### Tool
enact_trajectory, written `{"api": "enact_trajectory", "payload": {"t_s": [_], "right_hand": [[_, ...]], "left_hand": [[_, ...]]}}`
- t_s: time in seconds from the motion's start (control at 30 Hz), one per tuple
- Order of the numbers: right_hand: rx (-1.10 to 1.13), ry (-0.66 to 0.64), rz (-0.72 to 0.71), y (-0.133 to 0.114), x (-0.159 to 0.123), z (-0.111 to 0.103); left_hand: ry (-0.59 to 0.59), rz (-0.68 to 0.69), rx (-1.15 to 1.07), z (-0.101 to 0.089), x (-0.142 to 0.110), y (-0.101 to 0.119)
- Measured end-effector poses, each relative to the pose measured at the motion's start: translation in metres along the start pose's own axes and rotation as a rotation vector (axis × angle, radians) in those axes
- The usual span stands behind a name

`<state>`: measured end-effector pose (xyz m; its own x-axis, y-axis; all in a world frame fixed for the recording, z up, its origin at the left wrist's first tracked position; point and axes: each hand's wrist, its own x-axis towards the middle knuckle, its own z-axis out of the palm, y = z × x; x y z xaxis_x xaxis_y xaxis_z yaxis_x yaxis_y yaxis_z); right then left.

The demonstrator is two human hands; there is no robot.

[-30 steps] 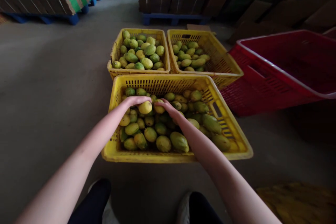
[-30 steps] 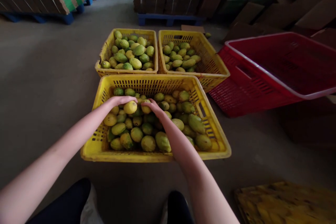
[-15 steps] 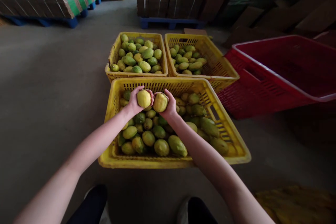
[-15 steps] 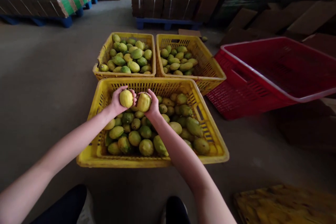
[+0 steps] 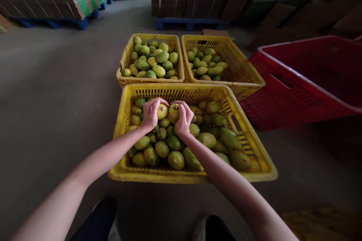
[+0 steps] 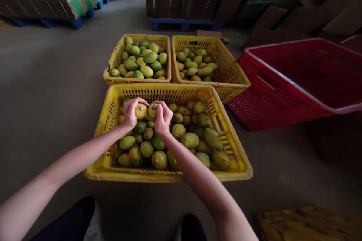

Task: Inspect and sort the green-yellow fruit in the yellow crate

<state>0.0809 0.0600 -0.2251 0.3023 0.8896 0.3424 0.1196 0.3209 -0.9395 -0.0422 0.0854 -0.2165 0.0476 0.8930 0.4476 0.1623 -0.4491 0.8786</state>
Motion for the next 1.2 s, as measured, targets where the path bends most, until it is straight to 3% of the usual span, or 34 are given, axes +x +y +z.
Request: {"api": "enact_trajectory", "payload": {"t_s": [0.17, 0.27, 0.8, 0.93, 1.0, 1.13, 1.2], "right_hand": [[-0.003, -0.003, -0.192, 0.004, 0.001, -0.002], [-0.014, -0.001, -0.236, 0.003, 0.001, -0.002], [0.041, 0.071, -0.113, 0.002, -0.001, 0.005], [0.076, 0.106, 0.017, 0.004, 0.000, 0.009], [0.082, 0.116, 0.091, 0.006, 0.002, 0.011], [0.110, 0.072, 0.222, 0.014, 0.009, 0.012], [0.214, 0.013, 0.338, 0.019, 0.014, 0.011]], "left_hand": [[0.009, 0.110, -0.056, -0.003, -0.001, 0.002], [0.022, 0.115, -0.076, -0.003, -0.001, 0.002], [0.100, -0.118, -0.162, 0.005, 0.000, 0.010], [0.152, -0.321, -0.265, 0.011, 0.003, 0.008], [0.193, -0.515, -0.387, 0.013, 0.008, 0.005], [0.237, -1.032, -0.716, 0.007, 0.020, 0.003], [0.252, -1.136, -0.824, 0.000, 0.027, 0.004]]}}
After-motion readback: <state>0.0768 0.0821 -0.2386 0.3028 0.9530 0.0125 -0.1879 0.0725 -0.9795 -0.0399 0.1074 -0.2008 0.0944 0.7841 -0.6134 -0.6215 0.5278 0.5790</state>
